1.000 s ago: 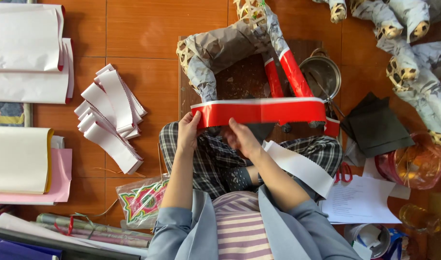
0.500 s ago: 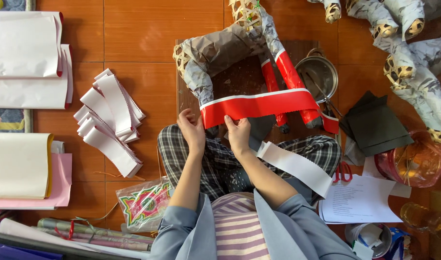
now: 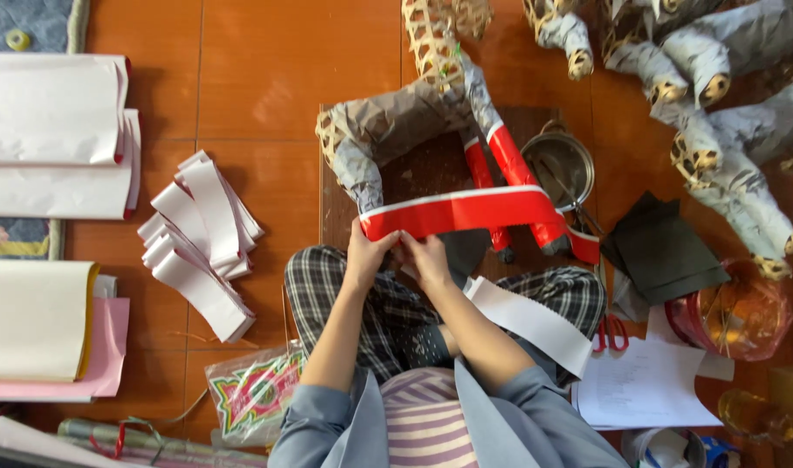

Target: Decorating paper-mache giraffe figures by gluing red and white paper strips.

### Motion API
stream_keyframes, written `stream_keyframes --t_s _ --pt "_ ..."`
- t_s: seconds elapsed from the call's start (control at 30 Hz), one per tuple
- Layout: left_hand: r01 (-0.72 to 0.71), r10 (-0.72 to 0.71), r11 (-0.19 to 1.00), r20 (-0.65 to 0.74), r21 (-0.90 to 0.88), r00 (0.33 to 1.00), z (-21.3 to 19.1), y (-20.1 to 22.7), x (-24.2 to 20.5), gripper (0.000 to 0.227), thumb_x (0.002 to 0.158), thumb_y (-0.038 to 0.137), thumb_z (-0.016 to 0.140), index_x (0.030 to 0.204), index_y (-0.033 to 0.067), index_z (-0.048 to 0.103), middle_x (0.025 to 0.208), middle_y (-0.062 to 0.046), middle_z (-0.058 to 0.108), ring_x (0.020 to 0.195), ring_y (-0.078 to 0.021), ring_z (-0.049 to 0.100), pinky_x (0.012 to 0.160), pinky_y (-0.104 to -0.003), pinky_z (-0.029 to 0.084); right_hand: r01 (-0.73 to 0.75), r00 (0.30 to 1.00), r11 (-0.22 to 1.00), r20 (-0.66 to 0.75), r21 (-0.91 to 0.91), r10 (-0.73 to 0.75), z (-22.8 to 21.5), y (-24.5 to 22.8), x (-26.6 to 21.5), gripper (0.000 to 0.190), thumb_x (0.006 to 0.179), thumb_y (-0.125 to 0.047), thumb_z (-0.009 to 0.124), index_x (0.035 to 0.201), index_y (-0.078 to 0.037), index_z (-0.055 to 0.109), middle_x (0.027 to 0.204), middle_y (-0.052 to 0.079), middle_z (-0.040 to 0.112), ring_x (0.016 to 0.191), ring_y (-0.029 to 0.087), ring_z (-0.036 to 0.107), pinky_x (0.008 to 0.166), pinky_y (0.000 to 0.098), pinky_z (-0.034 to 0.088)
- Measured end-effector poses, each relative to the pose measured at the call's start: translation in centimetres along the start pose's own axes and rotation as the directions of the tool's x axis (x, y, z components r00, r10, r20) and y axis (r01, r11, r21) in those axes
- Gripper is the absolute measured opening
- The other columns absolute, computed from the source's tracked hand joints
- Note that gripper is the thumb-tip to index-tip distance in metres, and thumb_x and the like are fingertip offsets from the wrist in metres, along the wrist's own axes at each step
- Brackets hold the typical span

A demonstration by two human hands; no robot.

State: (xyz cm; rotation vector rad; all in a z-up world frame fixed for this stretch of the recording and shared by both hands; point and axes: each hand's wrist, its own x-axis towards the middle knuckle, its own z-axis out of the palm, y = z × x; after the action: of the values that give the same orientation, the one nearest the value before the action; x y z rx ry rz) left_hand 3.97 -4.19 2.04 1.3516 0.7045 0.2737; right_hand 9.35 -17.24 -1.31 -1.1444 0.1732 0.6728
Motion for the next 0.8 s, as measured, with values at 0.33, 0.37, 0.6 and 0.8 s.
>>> stream_keyframes --t_s 0.33,0.37,0.6,0.8 --pt "0.117 -0.062 0.94 -0.178 0.321 0.982 0.8 -5.1 2.3 0.053 0.096 0.039 0.066 0.137 0.008 0.052 0.106 -0.022 0.076 0.099 -0.0358 0.075 0.082 -0.045 0.058 0.302 0.953 0.374 0.278 -0.877 -0.117 3.2 -1.3 4.9 0.047 0.108 -0.048 0.055 0.117 -0.004 0.07 0.091 0.019 0.077 0.074 0.009 0.061 0.07 0.0357 0.049" --pt "-0.035 0.049 0.962 -0.046 0.271 0.998 0.5 -5.5 2.5 0.064 0.094 0.038 0.07 0.143 0.0085 0.04 0.111 -0.023 0.072 0.1 -0.0361 0.072 0.082 -0.045 0.058 0.262 0.962 0.402 0.271 -0.877 -0.035 3.7 -1.6 6.0 0.052 0.104 -0.053 0.06 0.112 -0.003 0.073 0.09 0.016 0.076 0.08 0.013 0.066 0.074 0.0352 0.052" --pt "0.434 -0.376 0.895 0.355 -0.099 0.856 -1.4 3.4 -1.8 0.065 0.097 0.049 0.041 0.152 0.0159 0.027 0.112 -0.014 0.064 0.081 -0.0311 0.066 0.056 -0.039 0.058 -0.404 0.828 0.834 0.239 -0.376 0.508 4.6 -2.4 7.5 0.038 0.087 -0.038 0.074 0.108 -0.006 0.075 0.099 0.008 0.077 0.086 0.02 0.072 0.08 0.036 0.058" --pt "-0.439 0.45 0.893 0.141 -0.102 0.882 0.3 -8.1 1.4 0.048 0.124 0.037 0.044 0.163 0.0135 0.03 0.144 -0.027 0.058 0.132 -0.036 0.06 0.107 -0.044 0.05 -0.384 0.877 0.904 0.231 -0.188 0.42 2.9 0.1 7.5 0.029 0.085 -0.025 0.076 0.103 -0.003 0.076 0.095 0.009 0.076 0.083 0.02 0.07 0.079 0.0342 0.057"
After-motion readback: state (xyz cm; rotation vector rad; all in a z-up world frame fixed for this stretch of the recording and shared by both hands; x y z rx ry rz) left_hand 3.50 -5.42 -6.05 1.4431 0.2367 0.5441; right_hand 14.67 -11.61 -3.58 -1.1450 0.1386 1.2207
